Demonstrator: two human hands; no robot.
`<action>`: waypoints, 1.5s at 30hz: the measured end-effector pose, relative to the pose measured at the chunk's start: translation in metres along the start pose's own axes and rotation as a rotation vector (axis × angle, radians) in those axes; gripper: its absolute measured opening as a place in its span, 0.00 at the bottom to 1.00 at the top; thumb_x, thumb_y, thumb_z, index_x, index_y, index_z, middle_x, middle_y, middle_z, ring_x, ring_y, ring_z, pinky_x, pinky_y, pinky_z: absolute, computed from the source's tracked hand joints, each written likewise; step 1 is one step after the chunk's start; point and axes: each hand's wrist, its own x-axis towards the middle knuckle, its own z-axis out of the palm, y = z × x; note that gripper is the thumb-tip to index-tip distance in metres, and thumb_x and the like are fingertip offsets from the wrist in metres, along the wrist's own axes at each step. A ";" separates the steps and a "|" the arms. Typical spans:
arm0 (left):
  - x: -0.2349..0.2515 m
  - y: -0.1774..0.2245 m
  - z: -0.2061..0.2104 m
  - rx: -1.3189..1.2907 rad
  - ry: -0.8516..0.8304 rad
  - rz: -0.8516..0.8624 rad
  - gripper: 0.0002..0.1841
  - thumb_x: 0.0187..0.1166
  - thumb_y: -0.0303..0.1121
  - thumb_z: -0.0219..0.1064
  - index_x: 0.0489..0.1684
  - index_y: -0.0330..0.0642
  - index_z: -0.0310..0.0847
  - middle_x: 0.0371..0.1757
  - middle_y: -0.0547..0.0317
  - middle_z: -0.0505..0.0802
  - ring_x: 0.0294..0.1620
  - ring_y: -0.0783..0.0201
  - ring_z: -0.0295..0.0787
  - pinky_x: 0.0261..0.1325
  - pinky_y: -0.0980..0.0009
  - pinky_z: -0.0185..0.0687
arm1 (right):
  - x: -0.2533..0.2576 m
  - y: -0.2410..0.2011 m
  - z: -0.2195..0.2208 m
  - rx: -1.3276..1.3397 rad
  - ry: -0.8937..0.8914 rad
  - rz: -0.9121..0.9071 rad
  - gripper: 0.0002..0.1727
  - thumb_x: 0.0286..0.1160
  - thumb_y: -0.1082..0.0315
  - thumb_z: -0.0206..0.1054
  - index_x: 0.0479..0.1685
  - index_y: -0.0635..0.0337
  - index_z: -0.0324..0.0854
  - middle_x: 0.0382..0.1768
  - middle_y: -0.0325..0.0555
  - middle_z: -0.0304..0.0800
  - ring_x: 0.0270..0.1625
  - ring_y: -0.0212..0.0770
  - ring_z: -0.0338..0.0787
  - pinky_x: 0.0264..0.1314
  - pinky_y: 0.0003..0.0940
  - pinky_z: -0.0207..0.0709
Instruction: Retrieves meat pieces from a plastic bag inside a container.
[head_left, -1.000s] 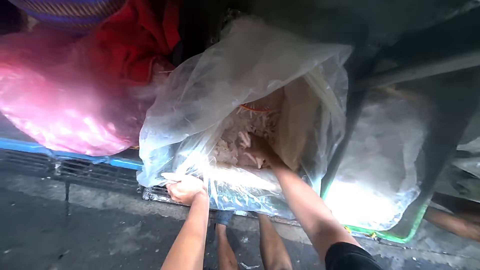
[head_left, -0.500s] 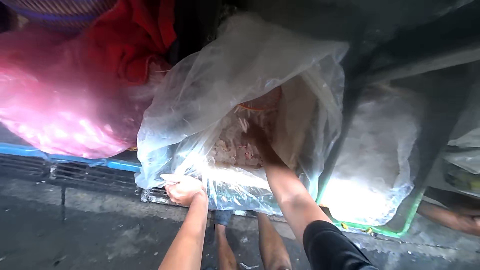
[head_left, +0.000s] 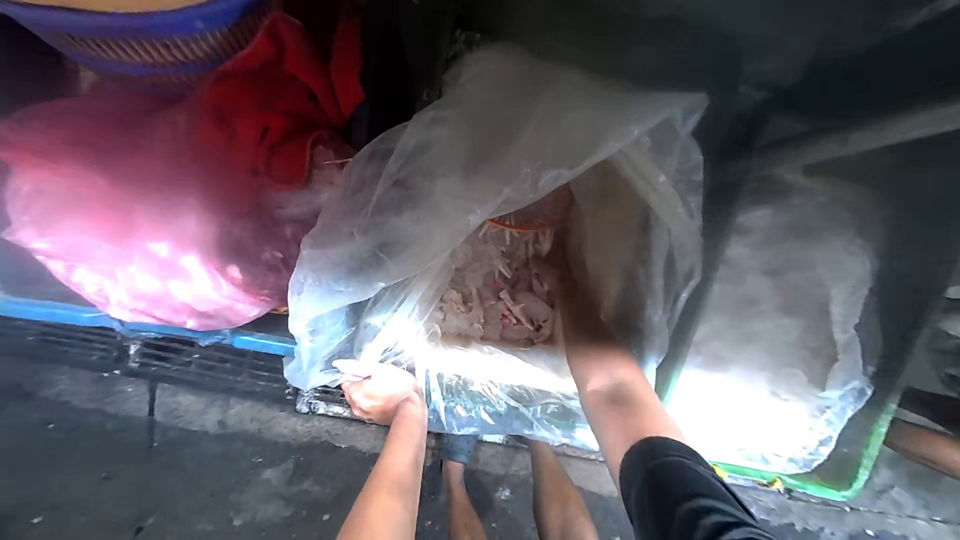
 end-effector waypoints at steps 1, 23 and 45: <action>-0.001 0.000 -0.001 0.004 -0.001 0.000 0.35 0.94 0.54 0.36 0.62 0.32 0.84 0.57 0.38 0.94 0.63 0.43 0.91 0.63 0.43 0.81 | 0.000 0.002 0.001 0.039 -0.010 -0.016 0.51 0.73 0.66 0.76 0.95 0.58 0.46 0.86 0.67 0.64 0.81 0.61 0.75 0.77 0.59 0.75; 0.000 -0.005 -0.001 -0.006 0.012 0.024 0.37 0.95 0.56 0.34 0.58 0.33 0.86 0.54 0.40 0.95 0.63 0.44 0.91 0.65 0.44 0.80 | 0.022 -0.002 0.010 -0.185 -0.078 0.012 0.55 0.58 0.43 0.85 0.88 0.55 0.62 0.79 0.62 0.76 0.79 0.58 0.78 0.79 0.61 0.73; 0.001 -0.002 0.002 0.023 -0.004 0.013 0.36 0.95 0.55 0.34 0.60 0.34 0.85 0.56 0.41 0.94 0.63 0.46 0.91 0.64 0.45 0.81 | 0.018 -0.005 0.000 -0.342 -0.247 0.065 0.48 0.71 0.33 0.71 0.83 0.60 0.70 0.74 0.66 0.80 0.78 0.63 0.78 0.80 0.68 0.69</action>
